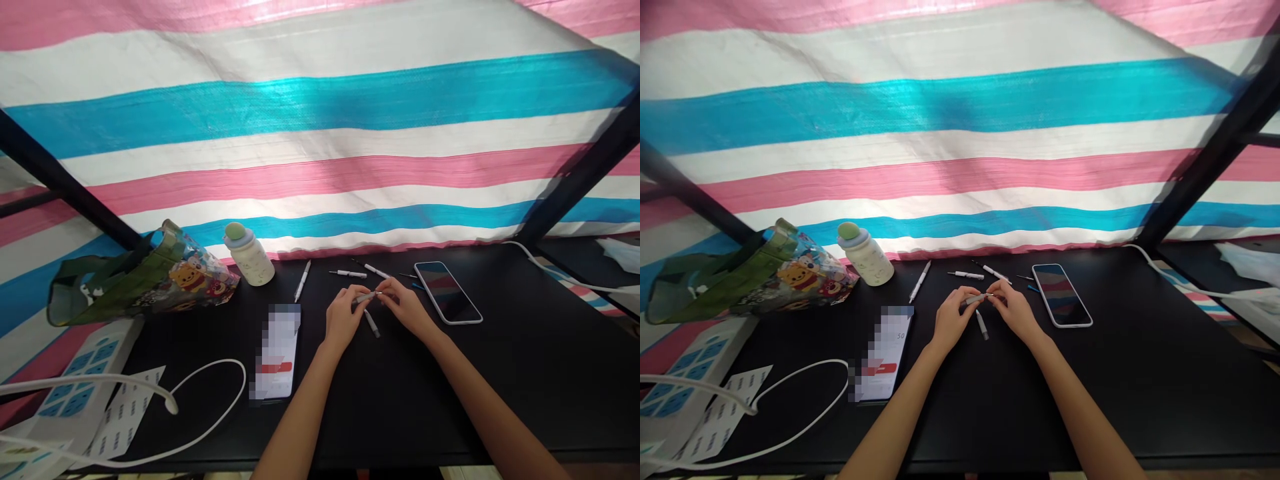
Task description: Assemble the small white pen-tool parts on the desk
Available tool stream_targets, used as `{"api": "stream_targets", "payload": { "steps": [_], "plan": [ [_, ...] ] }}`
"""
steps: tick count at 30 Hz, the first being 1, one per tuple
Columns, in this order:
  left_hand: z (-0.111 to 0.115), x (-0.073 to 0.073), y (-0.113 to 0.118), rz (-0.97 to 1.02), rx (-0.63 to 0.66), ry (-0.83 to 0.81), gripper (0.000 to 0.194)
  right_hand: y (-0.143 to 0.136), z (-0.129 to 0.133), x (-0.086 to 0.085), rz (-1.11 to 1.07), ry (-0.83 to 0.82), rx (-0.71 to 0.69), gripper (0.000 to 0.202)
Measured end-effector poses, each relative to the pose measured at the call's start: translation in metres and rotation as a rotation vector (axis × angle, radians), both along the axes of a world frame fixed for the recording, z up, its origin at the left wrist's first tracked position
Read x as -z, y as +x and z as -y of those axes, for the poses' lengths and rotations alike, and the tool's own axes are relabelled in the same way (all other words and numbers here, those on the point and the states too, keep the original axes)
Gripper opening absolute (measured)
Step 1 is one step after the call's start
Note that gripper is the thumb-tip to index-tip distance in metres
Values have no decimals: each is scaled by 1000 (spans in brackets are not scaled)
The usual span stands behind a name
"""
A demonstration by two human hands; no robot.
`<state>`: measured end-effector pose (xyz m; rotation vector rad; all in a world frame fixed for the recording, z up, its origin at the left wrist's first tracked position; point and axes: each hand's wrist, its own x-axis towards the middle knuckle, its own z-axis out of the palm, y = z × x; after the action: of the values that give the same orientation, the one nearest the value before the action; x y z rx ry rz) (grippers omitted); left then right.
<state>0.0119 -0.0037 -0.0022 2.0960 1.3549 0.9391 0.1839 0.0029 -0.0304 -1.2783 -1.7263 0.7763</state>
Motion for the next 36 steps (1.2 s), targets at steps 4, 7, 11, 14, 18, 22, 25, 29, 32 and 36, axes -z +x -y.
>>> {"api": "stream_targets", "payload": {
  "steps": [4,7,11,14,18,22,25,29,32,36],
  "plan": [
    [0,1,-1,2,-12,1,13,0,0,1,6,10,-25,12],
    [-1,3,-1,14,-13,-5,14,-1,2,-3,22,9,-18,13],
    [-1,6,-2,24,-6,-13,14,-2,4,-7,23,-1,5,14],
    [-2,8,-2,46,4,-14,14,-3,5,-9,11,-14,7,13],
    [-4,9,-3,70,23,-22,13,-2,4,-9,21,-37,1,15],
    [-3,8,-3,99,62,-52,15,0,4,-7,57,-59,2,19],
    [-3,9,-3,107,92,-57,15,1,4,-7,116,-56,-1,25],
    [-3,11,-1,115,111,-57,14,1,5,-7,152,-55,-12,36],
    [-4,12,-1,137,111,-72,15,0,6,-8,123,-54,-23,37],
    [-4,10,-2,157,110,-90,17,-2,8,-12,63,-64,-38,23]
  ]
}}
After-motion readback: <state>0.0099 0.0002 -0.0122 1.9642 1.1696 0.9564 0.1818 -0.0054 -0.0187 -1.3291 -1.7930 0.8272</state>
